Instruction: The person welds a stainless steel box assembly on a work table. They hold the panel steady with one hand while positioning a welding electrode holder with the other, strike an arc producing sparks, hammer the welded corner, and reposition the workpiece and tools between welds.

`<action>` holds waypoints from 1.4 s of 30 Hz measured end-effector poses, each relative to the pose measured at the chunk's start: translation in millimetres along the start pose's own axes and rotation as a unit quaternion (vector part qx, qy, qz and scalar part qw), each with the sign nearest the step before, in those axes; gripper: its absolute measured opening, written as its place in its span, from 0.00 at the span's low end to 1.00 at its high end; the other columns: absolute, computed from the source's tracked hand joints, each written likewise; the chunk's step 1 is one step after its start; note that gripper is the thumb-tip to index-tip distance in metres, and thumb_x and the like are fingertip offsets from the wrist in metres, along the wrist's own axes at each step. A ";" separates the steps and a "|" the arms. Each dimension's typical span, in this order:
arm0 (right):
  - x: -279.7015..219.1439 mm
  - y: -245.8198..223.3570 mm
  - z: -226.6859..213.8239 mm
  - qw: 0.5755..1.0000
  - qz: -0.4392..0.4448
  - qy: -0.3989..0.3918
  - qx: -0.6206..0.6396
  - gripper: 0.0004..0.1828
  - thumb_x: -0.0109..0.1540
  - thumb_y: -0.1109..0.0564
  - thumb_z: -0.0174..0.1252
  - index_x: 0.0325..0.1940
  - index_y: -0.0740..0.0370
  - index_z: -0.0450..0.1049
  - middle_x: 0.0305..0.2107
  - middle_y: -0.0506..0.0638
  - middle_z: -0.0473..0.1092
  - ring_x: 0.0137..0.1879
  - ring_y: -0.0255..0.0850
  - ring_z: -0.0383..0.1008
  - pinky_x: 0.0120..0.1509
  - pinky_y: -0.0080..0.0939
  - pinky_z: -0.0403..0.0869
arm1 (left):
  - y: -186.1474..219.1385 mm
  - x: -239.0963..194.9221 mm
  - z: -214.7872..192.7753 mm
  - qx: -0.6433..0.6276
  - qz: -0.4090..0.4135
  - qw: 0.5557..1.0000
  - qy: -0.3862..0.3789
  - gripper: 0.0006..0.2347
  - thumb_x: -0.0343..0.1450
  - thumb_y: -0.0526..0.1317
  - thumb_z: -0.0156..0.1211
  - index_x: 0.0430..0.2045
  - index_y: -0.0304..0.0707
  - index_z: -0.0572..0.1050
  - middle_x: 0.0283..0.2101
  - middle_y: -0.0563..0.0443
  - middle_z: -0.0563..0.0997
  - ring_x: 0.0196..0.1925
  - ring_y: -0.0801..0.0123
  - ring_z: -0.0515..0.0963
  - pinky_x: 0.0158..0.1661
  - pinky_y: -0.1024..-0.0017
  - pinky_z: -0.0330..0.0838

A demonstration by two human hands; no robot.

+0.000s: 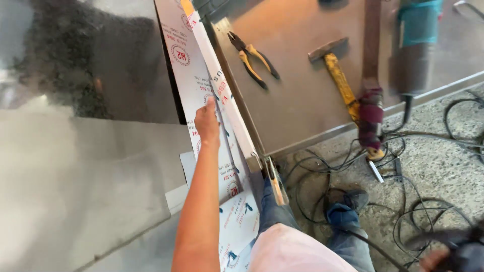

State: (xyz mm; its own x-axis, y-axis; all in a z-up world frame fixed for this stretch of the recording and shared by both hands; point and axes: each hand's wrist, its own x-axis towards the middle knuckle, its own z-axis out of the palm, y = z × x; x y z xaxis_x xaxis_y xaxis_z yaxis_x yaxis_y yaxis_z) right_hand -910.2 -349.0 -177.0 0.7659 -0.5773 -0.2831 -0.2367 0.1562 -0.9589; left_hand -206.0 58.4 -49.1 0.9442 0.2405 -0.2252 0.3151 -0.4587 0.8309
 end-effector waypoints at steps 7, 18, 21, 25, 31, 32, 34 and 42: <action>168.8 -301.2 406.6 0.901 -0.074 0.106 -0.414 0.34 0.50 0.58 0.78 0.59 0.65 0.78 0.32 0.55 0.71 0.32 0.43 0.71 0.37 0.42 0.71 | -67.6 124.6 48.0 -0.418 -0.260 0.786 -0.374 0.45 0.69 0.76 0.47 0.59 0.24 0.69 0.52 0.40 0.78 0.50 0.55 0.79 0.51 0.60 0.75; 326.3 -204.0 503.6 0.795 -0.177 0.202 -0.544 0.25 0.66 0.55 0.72 0.65 0.59 0.72 0.44 0.58 0.64 0.51 0.52 0.69 0.50 0.48 0.71 | -55.8 127.0 79.2 -0.444 -0.261 0.775 -0.367 0.46 0.63 0.78 0.43 0.69 0.43 0.61 0.62 0.50 0.71 0.62 0.60 0.70 0.60 0.61 0.68; 327.9 -206.7 513.2 0.781 -0.175 0.193 -0.568 0.26 0.68 0.53 0.72 0.66 0.60 0.71 0.46 0.58 0.63 0.53 0.53 0.67 0.54 0.51 0.70 | -47.6 125.0 76.0 -0.443 -0.253 0.780 -0.362 0.46 0.63 0.77 0.41 0.71 0.46 0.56 0.66 0.52 0.66 0.66 0.61 0.67 0.64 0.62 0.65; 330.0 -255.6 536.6 0.750 -0.187 0.199 -0.602 0.30 0.63 0.51 0.73 0.65 0.63 0.71 0.46 0.61 0.63 0.52 0.57 0.66 0.57 0.55 0.69 | -39.8 118.0 74.5 -0.444 -0.240 0.785 -0.358 0.47 0.65 0.77 0.40 0.74 0.44 0.52 0.69 0.51 0.62 0.68 0.61 0.64 0.65 0.63 0.62; 314.0 -216.6 578.0 0.871 -0.278 -0.018 -0.404 0.24 0.65 0.62 0.61 0.67 0.59 0.71 0.59 0.48 0.68 0.70 0.47 0.68 0.79 0.49 0.68 | -51.7 123.3 75.2 -0.433 -0.296 0.789 -0.320 0.45 0.66 0.76 0.38 0.73 0.44 0.55 0.64 0.49 0.67 0.63 0.60 0.67 0.61 0.60 0.64; 321.8 -220.6 587.5 0.871 -0.277 -0.015 -0.406 0.24 0.65 0.62 0.61 0.67 0.59 0.71 0.59 0.48 0.68 0.70 0.47 0.68 0.79 0.49 0.68 | -48.5 121.9 75.7 -0.433 -0.297 0.787 -0.323 0.45 0.66 0.76 0.38 0.73 0.44 0.55 0.64 0.49 0.67 0.63 0.60 0.67 0.61 0.60 0.64; 336.7 -229.4 607.9 0.812 -0.281 -0.109 -0.499 0.28 0.61 0.56 0.61 0.66 0.59 0.70 0.66 0.54 0.65 0.76 0.51 0.60 0.79 0.54 0.59 | -41.9 119.3 73.4 -0.459 -0.255 0.778 -0.346 0.44 0.67 0.75 0.38 0.72 0.42 0.55 0.66 0.50 0.68 0.66 0.60 0.69 0.65 0.62 0.64; 345.9 -208.9 622.6 0.791 -0.230 -0.114 -0.556 0.31 0.65 0.44 0.54 0.70 0.59 0.67 0.72 0.50 0.57 0.80 0.51 0.50 0.81 0.63 0.43 | -45.2 117.3 72.3 -0.441 -0.227 0.807 -0.319 0.43 0.69 0.74 0.38 0.72 0.41 0.56 0.64 0.49 0.68 0.64 0.61 0.69 0.64 0.62 0.65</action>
State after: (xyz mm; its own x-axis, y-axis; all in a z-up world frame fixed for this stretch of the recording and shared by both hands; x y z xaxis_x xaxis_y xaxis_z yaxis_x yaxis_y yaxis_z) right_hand -223.6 -82.3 -85.3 0.9816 -0.1891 -0.0259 -0.1841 -0.9021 -0.3903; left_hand -102.5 45.5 -149.9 0.6967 -0.4065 -0.5911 0.7173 0.4087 0.5643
